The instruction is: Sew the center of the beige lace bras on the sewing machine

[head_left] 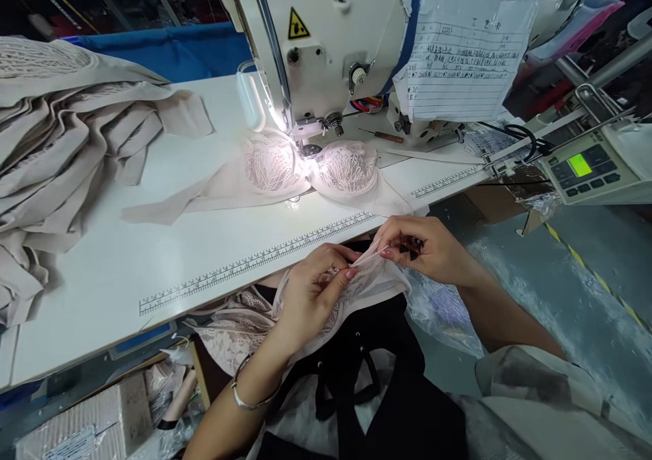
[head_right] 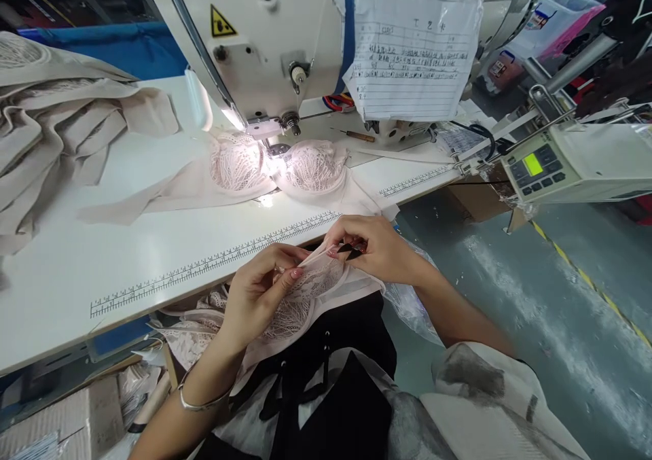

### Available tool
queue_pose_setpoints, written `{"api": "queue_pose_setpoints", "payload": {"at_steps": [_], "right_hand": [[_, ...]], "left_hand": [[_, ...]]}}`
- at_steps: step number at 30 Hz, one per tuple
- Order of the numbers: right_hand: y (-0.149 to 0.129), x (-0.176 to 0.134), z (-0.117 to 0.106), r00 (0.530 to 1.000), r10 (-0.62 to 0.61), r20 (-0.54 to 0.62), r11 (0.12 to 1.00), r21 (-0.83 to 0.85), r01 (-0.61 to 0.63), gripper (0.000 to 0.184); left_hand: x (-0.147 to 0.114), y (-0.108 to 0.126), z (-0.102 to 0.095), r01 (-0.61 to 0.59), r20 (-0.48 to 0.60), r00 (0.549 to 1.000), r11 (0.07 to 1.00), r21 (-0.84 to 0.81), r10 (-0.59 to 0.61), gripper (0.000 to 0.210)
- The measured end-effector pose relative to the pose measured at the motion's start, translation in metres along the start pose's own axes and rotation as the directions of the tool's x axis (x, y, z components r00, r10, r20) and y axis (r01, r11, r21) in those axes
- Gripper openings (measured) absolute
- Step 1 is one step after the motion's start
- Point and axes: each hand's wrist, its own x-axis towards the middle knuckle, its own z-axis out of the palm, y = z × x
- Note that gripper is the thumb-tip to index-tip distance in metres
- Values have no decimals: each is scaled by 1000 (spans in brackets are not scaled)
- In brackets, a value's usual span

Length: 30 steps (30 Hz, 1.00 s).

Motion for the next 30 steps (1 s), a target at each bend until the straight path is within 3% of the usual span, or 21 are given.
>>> {"api": "queue_pose_setpoints", "payload": {"at_steps": [4,8,12,16,20,23,25,27,30], "right_hand": [[-1,-1,4,989,100,-106,991,105,-89,27],[-3,0,8,984,129,-120,978,177,-107,33],[-7,1,10,981,134,-139,976,190,-107,29],[-14,0,15,982,122,-143,983,157,-99,23],[-18,0,19,984,132,-120,986,122,-117,27],[-15,0,17,966,104,-236,994,43,-96,25],[-12,-1,13,953,89,-289,996,31,-84,32],[-7,-3,9,955,116,-271,993,44,-109,43],[-2,-5,5,978,145,-152,989,17,-144,53]], "left_hand": [[-2,3,3,36,20,999,999,-23,-36,22],[-2,4,5,11,6,1000,1000,-24,-11,23],[3,7,9,37,2,999,996,-77,-37,25],[12,10,13,51,-38,998,995,-90,-55,10],[16,7,18,194,5,981,979,-61,-194,11],[17,4,21,291,-43,954,950,-110,-297,15],[17,2,21,324,-33,941,928,-183,-336,20],[18,1,21,353,0,931,898,-264,-366,24],[21,1,19,378,29,920,863,-334,-392,29]]}}
